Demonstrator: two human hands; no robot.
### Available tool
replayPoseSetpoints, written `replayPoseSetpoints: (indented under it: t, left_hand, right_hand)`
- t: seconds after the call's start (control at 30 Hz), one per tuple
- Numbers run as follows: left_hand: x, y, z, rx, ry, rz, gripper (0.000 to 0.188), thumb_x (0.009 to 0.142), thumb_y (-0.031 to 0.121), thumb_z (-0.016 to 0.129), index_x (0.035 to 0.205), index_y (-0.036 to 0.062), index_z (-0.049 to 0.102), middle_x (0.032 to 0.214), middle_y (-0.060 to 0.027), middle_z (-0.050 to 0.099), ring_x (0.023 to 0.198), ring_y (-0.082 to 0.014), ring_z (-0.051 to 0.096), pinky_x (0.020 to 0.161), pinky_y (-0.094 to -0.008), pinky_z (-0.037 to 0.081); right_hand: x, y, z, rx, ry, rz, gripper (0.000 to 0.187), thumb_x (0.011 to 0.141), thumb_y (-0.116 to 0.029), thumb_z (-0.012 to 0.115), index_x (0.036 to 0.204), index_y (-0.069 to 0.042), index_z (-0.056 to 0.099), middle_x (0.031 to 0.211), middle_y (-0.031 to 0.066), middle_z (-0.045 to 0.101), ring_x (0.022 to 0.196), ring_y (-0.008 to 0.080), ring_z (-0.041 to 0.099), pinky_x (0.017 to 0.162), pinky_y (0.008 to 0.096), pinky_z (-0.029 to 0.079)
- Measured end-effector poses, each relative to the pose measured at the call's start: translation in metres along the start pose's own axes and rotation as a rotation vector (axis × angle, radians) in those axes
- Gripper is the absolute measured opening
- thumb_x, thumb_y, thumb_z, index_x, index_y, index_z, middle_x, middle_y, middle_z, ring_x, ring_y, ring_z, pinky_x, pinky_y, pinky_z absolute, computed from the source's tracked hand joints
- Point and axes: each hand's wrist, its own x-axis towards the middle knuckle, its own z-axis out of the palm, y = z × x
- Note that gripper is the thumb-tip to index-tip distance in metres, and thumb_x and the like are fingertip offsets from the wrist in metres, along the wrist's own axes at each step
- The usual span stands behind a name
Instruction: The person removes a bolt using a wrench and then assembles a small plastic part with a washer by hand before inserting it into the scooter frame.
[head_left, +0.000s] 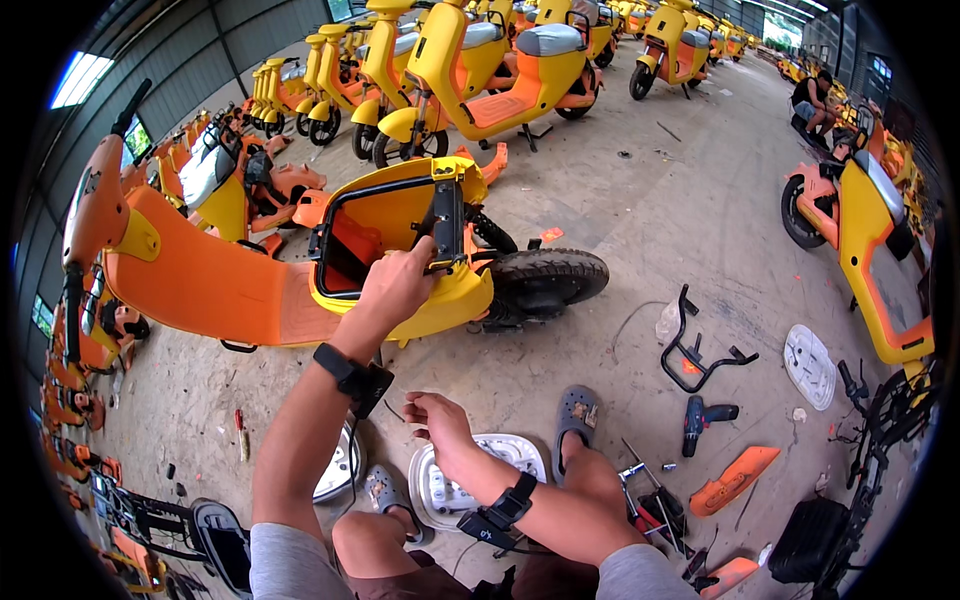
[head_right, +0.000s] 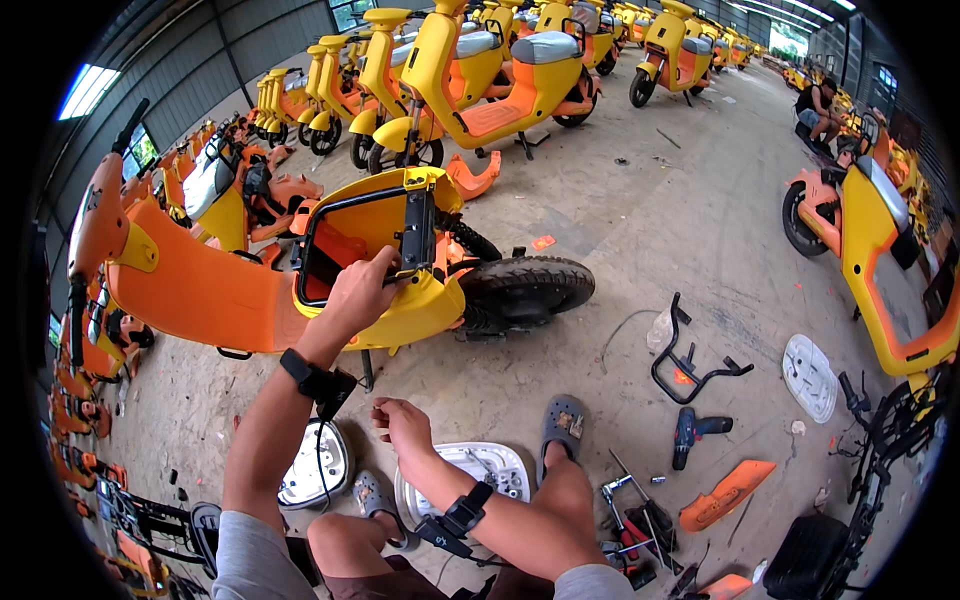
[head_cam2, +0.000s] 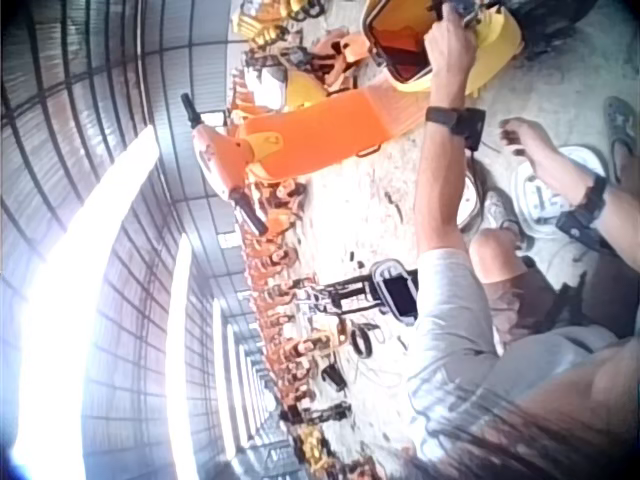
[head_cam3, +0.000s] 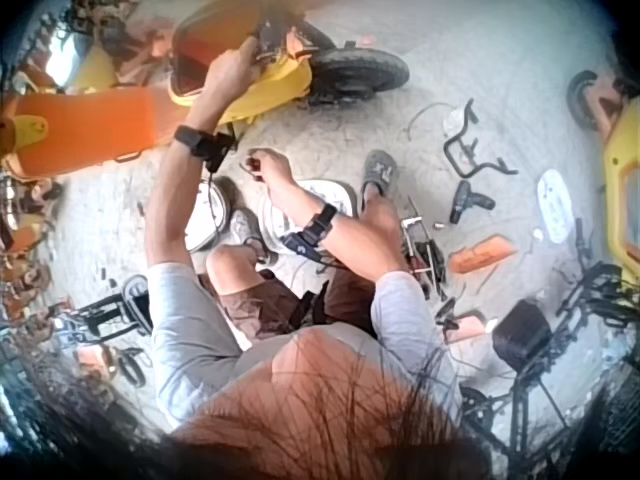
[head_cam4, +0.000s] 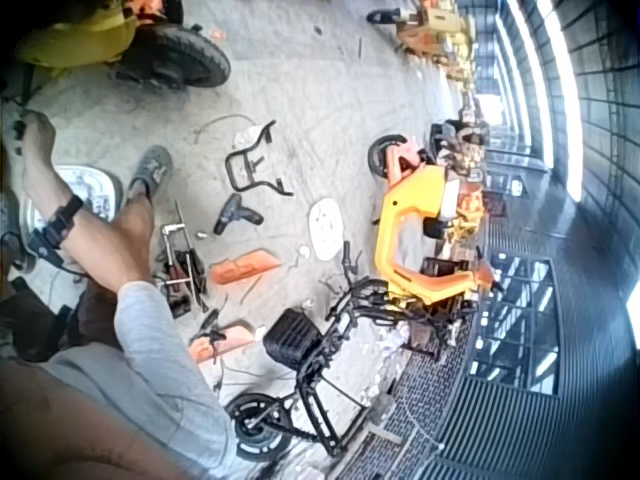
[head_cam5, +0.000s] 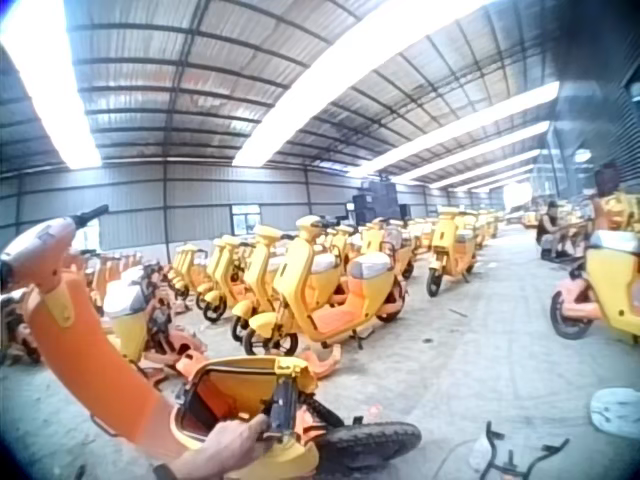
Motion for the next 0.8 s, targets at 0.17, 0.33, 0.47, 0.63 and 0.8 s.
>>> replayPoseSetpoints:
  t: [0.17,0.33,0.47,0.63,0.8]
  left_hand:
    - [-0.003,-0.007,-0.002,0.009,-0.055,0.095,0.024,0.079,0.012,0.065,0.101,0.0047,0.059,0.078,-0.0202,0.066,0.078,-0.0391,0.064,0.069,-0.048,0.05]
    - [0.0,-0.008,0.002,0.073,-0.037,0.096,0.023,0.078,0.013,0.063,0.099,0.0051,0.06,0.075,-0.0205,0.065,0.077,-0.0396,0.063,0.068,-0.0496,0.051]
    - [-0.002,-0.005,-0.002,0.064,-0.044,0.125,0.02,0.078,0.013,0.063,0.096,0.0037,0.061,0.074,-0.0203,0.065,0.076,-0.0395,0.064,0.068,-0.049,0.051]
    - [0.0,-0.007,0.004,0.09,-0.021,0.121,0.019,0.078,0.013,0.064,0.093,0.0039,0.06,0.073,-0.0202,0.064,0.076,-0.0387,0.064,0.067,-0.0485,0.051]
    - [0.001,-0.004,0.001,0.148,-0.032,0.062,0.02,0.077,0.013,0.064,0.094,0.0037,0.059,0.073,-0.02,0.064,0.076,-0.0381,0.064,0.067,-0.0482,0.051]
  right_hand:
    - [-0.001,0.0,0.001,-0.004,-0.002,-0.005,0.02,0.092,-0.019,0.052,0.101,-0.008,0.066,0.09,0.0008,0.068,0.081,0.0089,0.06,0.071,0.0262,0.044]
    - [0.0,0.002,0.001,0.0,-0.005,-0.002,0.02,0.093,-0.019,0.052,0.101,-0.008,0.066,0.089,0.0002,0.067,0.08,0.0085,0.06,0.07,0.0259,0.044]
    - [-0.002,0.0,0.001,0.011,-0.008,-0.011,0.019,0.093,-0.019,0.052,0.101,-0.008,0.066,0.088,-0.0002,0.067,0.079,0.0084,0.059,0.07,0.0257,0.044]
    - [-0.002,0.001,0.001,0.003,-0.012,-0.015,0.019,0.092,-0.019,0.052,0.1,-0.008,0.066,0.088,-0.0002,0.067,0.079,0.0082,0.059,0.069,0.0258,0.044]
    - [-0.001,0.0,0.0,0.009,-0.015,-0.019,0.019,0.092,-0.019,0.052,0.1,-0.008,0.066,0.088,0.0,0.067,0.078,0.0081,0.059,0.069,0.0255,0.044]
